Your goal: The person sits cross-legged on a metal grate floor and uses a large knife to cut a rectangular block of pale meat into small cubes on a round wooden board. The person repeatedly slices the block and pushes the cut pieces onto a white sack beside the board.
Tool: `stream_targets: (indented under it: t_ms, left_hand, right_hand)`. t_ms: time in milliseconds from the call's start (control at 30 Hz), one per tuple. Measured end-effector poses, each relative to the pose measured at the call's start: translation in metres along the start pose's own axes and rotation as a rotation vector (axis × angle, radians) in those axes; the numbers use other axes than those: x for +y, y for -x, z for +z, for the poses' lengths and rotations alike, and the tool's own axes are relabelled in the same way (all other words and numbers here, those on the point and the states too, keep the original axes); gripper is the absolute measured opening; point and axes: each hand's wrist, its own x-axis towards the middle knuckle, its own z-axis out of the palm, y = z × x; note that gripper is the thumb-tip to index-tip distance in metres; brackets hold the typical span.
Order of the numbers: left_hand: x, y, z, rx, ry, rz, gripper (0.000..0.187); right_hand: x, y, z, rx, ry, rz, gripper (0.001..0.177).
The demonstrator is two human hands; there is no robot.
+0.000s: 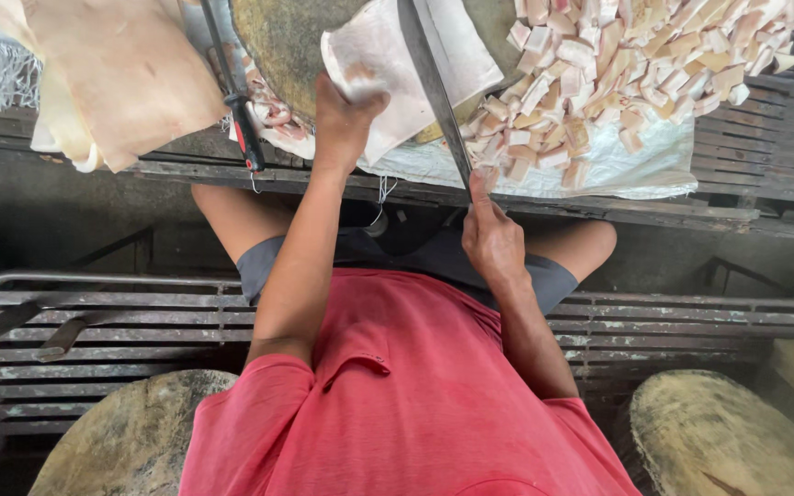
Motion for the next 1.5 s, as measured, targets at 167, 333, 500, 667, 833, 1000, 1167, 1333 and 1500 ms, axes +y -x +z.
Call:
stream_targets:
  t_ms: [167, 333, 500, 667, 833, 1000, 1167, 1333, 1500]
  left_hand:
    - [0.009, 0.006, 0.0, -0.025, -0.114, 0.106, 0.052]
    - [0.007, 0.007, 0.0, -0.012, -0.101, 0.077, 0.051]
    - [0.005, 0.006, 0.001, -0.02, -0.031, 0.03, 0.049]
    - [0.004, 0.005, -0.017, -0.127, 0.165, -0.072, 0.046]
    - [0.01, 0.013, -0.038, -0.145, 0.124, -0.134, 0.051]
    - [0.013, 0.038, -0.039, -0.154, 0.095, -0.088, 0.053]
    - [0.007, 0.041, -0.035, -0.117, 0.082, -0.118, 0.053]
    - [0.006, 0.042, -0.04, -0.135, 0.136, -0.072, 0.057]
    - [0.026, 0.036, -0.068, -0.17, 0.306, -0.153, 0.058]
  right_hand:
    - [-0.016, -0.006, -0.03, 0.037, -0.023, -0.013, 0.066]
    - [-0.019, 0.004, -0.078, 0.386, -0.139, 0.09, 0.058]
    - [-0.008, -0.009, -0.024, 0.257, 0.272, -0.227, 0.069]
    - [-0.003, 0.01, -0.023, 0.009, -0.004, -0.049, 0.07]
    - [-0.012, 0.0, -0.026, 0.024, -0.17, 0.122, 0.063]
    - [-0.038, -0.017, -0.032, 0.171, -0.138, -0.016, 0.061]
    - [-0.038, -0.022, -0.046, 0.424, -0.312, -0.184, 0.061]
    - [-0.034, -0.038, 0.003, -0.119, 0.214, -0.146, 0.067]
    - [-0.023, -0.019, -0.003, -0.095, -0.049, -0.004, 0.066]
